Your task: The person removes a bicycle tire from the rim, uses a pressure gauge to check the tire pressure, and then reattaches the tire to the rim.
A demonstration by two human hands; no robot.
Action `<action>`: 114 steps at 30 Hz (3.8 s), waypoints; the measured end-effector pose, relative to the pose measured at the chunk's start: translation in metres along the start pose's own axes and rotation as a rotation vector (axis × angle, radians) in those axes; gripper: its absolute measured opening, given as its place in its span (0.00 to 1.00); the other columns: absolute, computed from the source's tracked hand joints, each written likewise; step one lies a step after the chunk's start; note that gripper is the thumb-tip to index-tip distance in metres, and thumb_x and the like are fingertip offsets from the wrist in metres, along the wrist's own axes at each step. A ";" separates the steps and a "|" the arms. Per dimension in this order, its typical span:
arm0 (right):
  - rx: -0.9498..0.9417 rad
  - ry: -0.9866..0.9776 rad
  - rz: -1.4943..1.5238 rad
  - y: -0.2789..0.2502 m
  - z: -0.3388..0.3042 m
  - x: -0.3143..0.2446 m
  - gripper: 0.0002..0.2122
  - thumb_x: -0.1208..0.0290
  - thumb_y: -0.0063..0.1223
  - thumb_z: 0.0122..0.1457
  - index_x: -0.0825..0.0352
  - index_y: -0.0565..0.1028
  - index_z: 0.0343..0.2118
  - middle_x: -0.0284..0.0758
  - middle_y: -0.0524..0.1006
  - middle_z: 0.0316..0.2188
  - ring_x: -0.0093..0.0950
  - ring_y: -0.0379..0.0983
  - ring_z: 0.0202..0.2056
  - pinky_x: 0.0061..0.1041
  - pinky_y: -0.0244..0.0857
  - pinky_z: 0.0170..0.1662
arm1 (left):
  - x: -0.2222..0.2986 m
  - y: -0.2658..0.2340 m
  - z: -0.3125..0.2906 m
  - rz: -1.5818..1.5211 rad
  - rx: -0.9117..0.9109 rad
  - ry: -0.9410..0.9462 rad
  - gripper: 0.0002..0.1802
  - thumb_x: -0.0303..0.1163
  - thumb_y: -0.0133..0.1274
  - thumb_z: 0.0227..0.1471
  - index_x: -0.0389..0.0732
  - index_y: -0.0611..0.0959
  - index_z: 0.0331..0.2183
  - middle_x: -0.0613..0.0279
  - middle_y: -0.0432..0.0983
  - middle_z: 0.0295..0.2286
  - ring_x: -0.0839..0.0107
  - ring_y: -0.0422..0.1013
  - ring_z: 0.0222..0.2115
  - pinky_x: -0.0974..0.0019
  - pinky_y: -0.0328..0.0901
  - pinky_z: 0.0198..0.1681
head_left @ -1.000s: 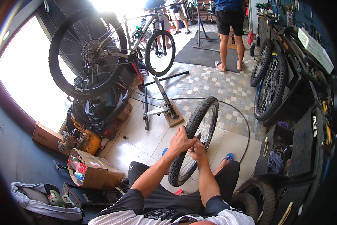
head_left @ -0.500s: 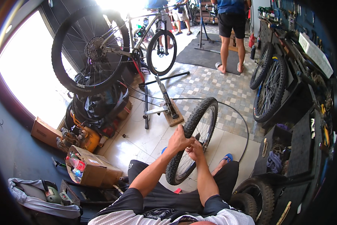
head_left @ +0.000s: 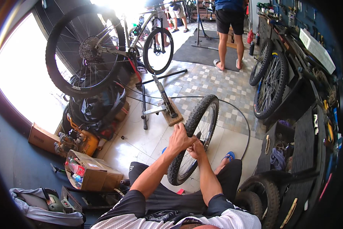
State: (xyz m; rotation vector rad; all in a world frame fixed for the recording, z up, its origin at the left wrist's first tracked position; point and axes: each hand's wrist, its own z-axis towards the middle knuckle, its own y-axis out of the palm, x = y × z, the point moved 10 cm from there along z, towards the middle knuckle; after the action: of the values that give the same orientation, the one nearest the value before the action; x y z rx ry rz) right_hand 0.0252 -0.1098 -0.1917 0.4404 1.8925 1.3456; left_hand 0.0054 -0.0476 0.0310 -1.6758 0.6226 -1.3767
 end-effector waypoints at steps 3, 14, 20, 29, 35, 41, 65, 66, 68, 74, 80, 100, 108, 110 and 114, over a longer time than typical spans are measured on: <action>-0.014 0.014 -0.075 0.003 0.000 0.000 0.05 0.70 0.51 0.71 0.52 0.73 0.47 0.24 0.77 0.37 0.17 0.68 0.30 0.19 0.56 0.26 | -0.003 -0.001 0.003 -0.001 -0.001 0.027 0.43 0.52 0.67 0.44 0.29 0.70 0.49 0.34 0.74 0.46 0.37 0.74 0.49 0.47 0.69 0.52; 0.021 0.016 -0.013 0.009 0.009 0.003 0.09 0.70 0.56 0.68 0.57 0.73 0.50 0.25 0.75 0.35 0.17 0.69 0.29 0.16 0.57 0.24 | -0.011 0.004 0.018 -0.069 -0.052 0.092 0.40 0.47 0.70 0.44 0.30 0.69 0.47 0.31 0.74 0.43 0.36 0.74 0.47 0.44 0.69 0.50; 0.130 -0.003 -0.064 0.011 0.007 0.001 0.06 0.65 0.54 0.69 0.58 0.79 0.41 0.25 0.75 0.29 0.17 0.71 0.26 0.16 0.53 0.20 | -0.001 0.001 0.018 -0.162 -0.027 0.174 0.37 0.43 0.70 0.43 0.33 0.74 0.49 0.36 0.79 0.41 0.38 0.78 0.43 0.45 0.71 0.47; 0.472 -0.258 -1.845 0.073 -0.095 -0.261 0.21 0.47 0.58 0.65 0.63 0.85 0.35 0.42 0.85 0.26 0.36 0.83 0.31 0.42 0.75 0.34 | 0.049 0.023 0.038 0.037 0.010 0.163 0.38 0.47 0.65 0.45 0.28 0.72 0.49 0.30 0.75 0.48 0.35 0.71 0.52 0.43 0.65 0.57; 1.052 -0.398 -2.688 0.372 -0.336 -0.483 0.15 0.52 0.60 0.59 0.58 0.86 0.39 0.41 0.86 0.38 0.42 0.83 0.42 0.45 0.76 0.45 | 0.041 0.017 0.082 0.063 0.014 0.114 0.40 0.52 0.62 0.47 0.28 0.72 0.50 0.31 0.73 0.51 0.36 0.69 0.55 0.43 0.64 0.60; 1.274 0.107 -2.771 0.349 -0.540 -0.524 0.06 0.67 0.59 0.54 0.61 0.84 0.28 0.41 0.84 0.28 0.40 0.83 0.32 0.43 0.75 0.36 | 0.045 0.021 0.096 0.044 0.236 0.301 0.42 0.51 0.61 0.52 0.30 0.70 0.57 0.32 0.69 0.54 0.35 0.67 0.57 0.43 0.63 0.61; 0.910 -0.505 -2.770 0.359 -0.504 -0.529 0.09 0.68 0.62 0.50 0.66 0.73 0.29 0.42 0.80 0.27 0.39 0.78 0.30 0.43 0.67 0.32 | 0.030 0.002 0.071 0.109 0.096 0.240 0.42 0.50 0.60 0.53 0.37 0.68 0.62 0.32 0.72 0.51 0.35 0.71 0.53 0.43 0.67 0.56; 0.814 -0.591 -2.724 0.374 -0.468 -0.521 0.09 0.68 0.62 0.50 0.65 0.74 0.30 0.42 0.80 0.26 0.39 0.78 0.30 0.43 0.68 0.32 | 0.026 -0.002 0.068 0.119 0.104 0.229 0.42 0.50 0.60 0.53 0.37 0.68 0.62 0.32 0.72 0.51 0.35 0.71 0.53 0.42 0.67 0.56; 0.678 -0.690 -2.622 0.390 -0.394 -0.498 0.09 0.67 0.62 0.51 0.65 0.76 0.32 0.41 0.80 0.26 0.41 0.79 0.30 0.41 0.69 0.34 | 0.024 -0.008 0.058 0.130 0.111 0.197 0.40 0.49 0.59 0.53 0.38 0.68 0.61 0.31 0.72 0.50 0.34 0.71 0.53 0.41 0.67 0.55; 0.145 -0.711 -2.204 0.324 -0.204 -0.369 0.12 0.68 0.61 0.59 0.68 0.81 0.42 0.40 0.83 0.32 0.37 0.80 0.32 0.37 0.73 0.41 | -0.013 -0.017 0.049 0.009 0.159 0.237 0.36 0.41 0.61 0.53 0.36 0.69 0.58 0.33 0.70 0.50 0.32 0.68 0.53 0.40 0.66 0.56; 0.076 -0.323 -1.304 0.147 -0.102 -0.228 0.07 0.73 0.61 0.65 0.71 0.81 0.41 0.29 0.80 0.27 0.17 0.74 0.29 0.23 0.70 0.34 | -0.022 -0.016 0.044 -0.068 0.199 0.339 0.34 0.38 0.62 0.52 0.35 0.72 0.56 0.36 0.71 0.48 0.40 0.71 0.48 0.47 0.68 0.53; 0.172 -0.093 -0.361 0.040 0.018 0.003 0.15 0.69 0.63 0.66 0.67 0.75 0.52 0.33 0.84 0.39 0.19 0.80 0.25 0.14 0.60 0.19 | -0.054 -0.023 0.035 0.022 0.205 0.298 0.34 0.36 0.61 0.52 0.38 0.71 0.58 0.42 0.71 0.47 0.44 0.73 0.47 0.47 0.69 0.50; 0.194 -0.143 -0.352 0.031 0.025 0.003 0.15 0.67 0.65 0.65 0.67 0.77 0.50 0.31 0.84 0.36 0.19 0.79 0.23 0.14 0.57 0.18 | -0.044 -0.021 0.036 -0.019 0.168 0.233 0.34 0.37 0.61 0.52 0.36 0.71 0.58 0.40 0.72 0.50 0.42 0.72 0.51 0.47 0.67 0.55; 0.214 -0.162 -0.353 0.033 0.023 0.001 0.15 0.67 0.65 0.65 0.67 0.78 0.50 0.30 0.84 0.35 0.18 0.79 0.23 0.14 0.56 0.17 | -0.043 -0.021 0.035 -0.024 0.166 0.230 0.34 0.37 0.61 0.52 0.36 0.71 0.58 0.40 0.71 0.50 0.42 0.72 0.51 0.46 0.68 0.55; 0.224 -0.130 -0.272 0.040 0.013 0.003 0.15 0.67 0.62 0.67 0.67 0.78 0.52 0.31 0.84 0.35 0.18 0.79 0.23 0.14 0.58 0.18 | -0.045 -0.021 0.033 -0.006 0.180 0.237 0.36 0.38 0.61 0.52 0.38 0.70 0.59 0.40 0.71 0.49 0.41 0.73 0.48 0.46 0.70 0.51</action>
State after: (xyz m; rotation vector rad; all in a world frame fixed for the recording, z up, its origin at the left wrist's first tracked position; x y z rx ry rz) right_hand 0.0266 -0.0842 -0.1586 0.3557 1.9224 0.9125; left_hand 0.0215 0.0091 0.0243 -1.3859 0.6070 -1.6001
